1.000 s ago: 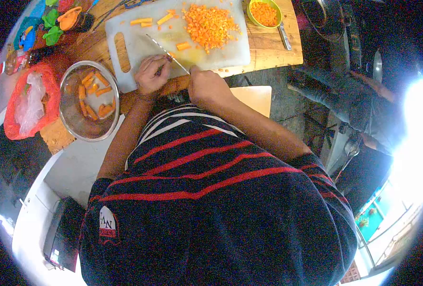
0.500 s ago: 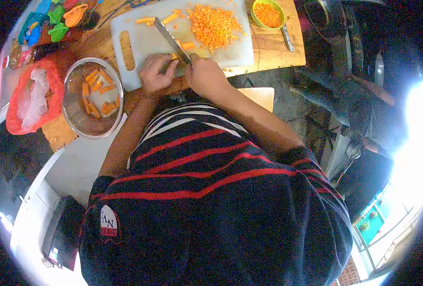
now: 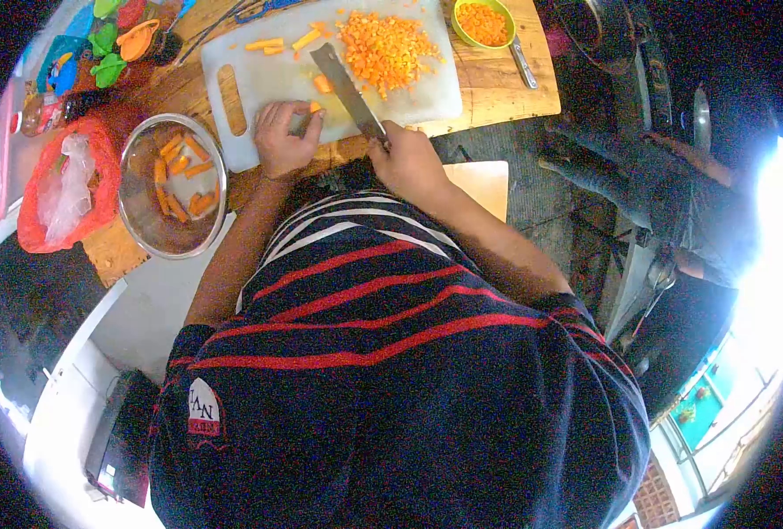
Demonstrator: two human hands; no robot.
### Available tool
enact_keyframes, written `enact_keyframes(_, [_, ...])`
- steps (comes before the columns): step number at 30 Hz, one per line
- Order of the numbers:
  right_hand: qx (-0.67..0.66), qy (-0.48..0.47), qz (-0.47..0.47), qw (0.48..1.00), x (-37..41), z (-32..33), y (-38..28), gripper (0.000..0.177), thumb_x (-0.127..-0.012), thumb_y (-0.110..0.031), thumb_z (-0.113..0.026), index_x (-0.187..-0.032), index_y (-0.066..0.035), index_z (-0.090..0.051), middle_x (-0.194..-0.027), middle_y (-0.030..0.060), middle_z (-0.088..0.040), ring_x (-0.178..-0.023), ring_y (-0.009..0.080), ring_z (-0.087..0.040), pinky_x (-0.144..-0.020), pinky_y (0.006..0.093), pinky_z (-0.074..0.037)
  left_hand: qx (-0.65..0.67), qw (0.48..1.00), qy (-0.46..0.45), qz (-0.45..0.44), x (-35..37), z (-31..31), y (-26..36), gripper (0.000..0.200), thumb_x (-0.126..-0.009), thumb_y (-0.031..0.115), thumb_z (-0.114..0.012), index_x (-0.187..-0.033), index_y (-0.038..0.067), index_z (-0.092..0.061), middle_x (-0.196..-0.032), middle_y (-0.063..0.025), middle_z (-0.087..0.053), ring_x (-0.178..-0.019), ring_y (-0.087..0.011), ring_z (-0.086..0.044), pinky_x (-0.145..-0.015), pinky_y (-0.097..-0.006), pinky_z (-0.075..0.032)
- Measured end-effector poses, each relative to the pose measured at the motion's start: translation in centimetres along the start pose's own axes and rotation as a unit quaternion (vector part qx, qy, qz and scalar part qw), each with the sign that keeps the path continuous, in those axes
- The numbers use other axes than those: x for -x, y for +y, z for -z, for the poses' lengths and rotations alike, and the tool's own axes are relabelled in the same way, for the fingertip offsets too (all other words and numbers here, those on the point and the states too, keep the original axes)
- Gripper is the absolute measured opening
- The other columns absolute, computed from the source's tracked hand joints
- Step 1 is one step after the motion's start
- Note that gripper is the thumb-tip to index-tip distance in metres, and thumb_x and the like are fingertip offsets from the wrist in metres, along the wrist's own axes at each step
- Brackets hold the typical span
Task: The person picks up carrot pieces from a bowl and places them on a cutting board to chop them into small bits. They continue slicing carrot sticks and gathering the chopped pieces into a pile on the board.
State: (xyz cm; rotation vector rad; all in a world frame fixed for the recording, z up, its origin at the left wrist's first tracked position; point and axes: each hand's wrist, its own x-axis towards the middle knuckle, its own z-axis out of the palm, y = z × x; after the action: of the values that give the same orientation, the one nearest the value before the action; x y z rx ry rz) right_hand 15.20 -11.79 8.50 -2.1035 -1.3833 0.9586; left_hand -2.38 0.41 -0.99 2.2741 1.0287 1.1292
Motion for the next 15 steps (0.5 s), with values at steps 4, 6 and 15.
enact_keyframes(4, [-0.034,0.026,-0.013,0.999,0.0,-0.3,1.7,0.023,-0.093,-0.018,-0.063,-0.098,0.004,-0.064,-0.071,0.0270,-0.063,-0.063,0.0415,-0.063,-0.059,0.0463,-0.048,-0.011,1.000,-0.004,0.005,0.1,-0.1,-0.1,0.020,-0.075,0.021,-0.082,-0.082,0.011,-0.066,-0.082,-0.0040,-0.067,-0.081,-0.0277,-0.063,-0.078,-0.0411,-0.045])
enact_keyframes(6, [-0.024,0.027,0.003,0.999,-0.1,-0.3,2.2,0.023,-0.093,-0.018,-0.063,-0.098,0.004,-0.064,-0.070,0.0269,-0.063,-0.063,0.0410,-0.063,-0.059,0.0463,-0.048,-0.002,1.000,-0.002,0.017,0.0,-0.1,0.1,0.021,-0.075,0.022,-0.083,-0.082,0.011,-0.066,-0.082,-0.0034,-0.067,-0.081,-0.0274,-0.063,-0.078,-0.0413,-0.045])
enact_keyframes(15, [-0.013,-0.026,0.003,1.000,0.7,0.1,0.6,0.022,-0.090,-0.017,-0.062,-0.097,0.004,-0.064,-0.076,0.0305,-0.065,-0.077,0.0483,-0.065,-0.071,0.0549,-0.052,-0.020,0.999,-0.022,0.045,-0.2,0.1,0.3,0.019,-0.074,0.021,-0.082,-0.087,0.012,-0.071,-0.084,-0.0036,-0.069,-0.085,-0.0266,-0.064,-0.080,-0.0408,-0.046])
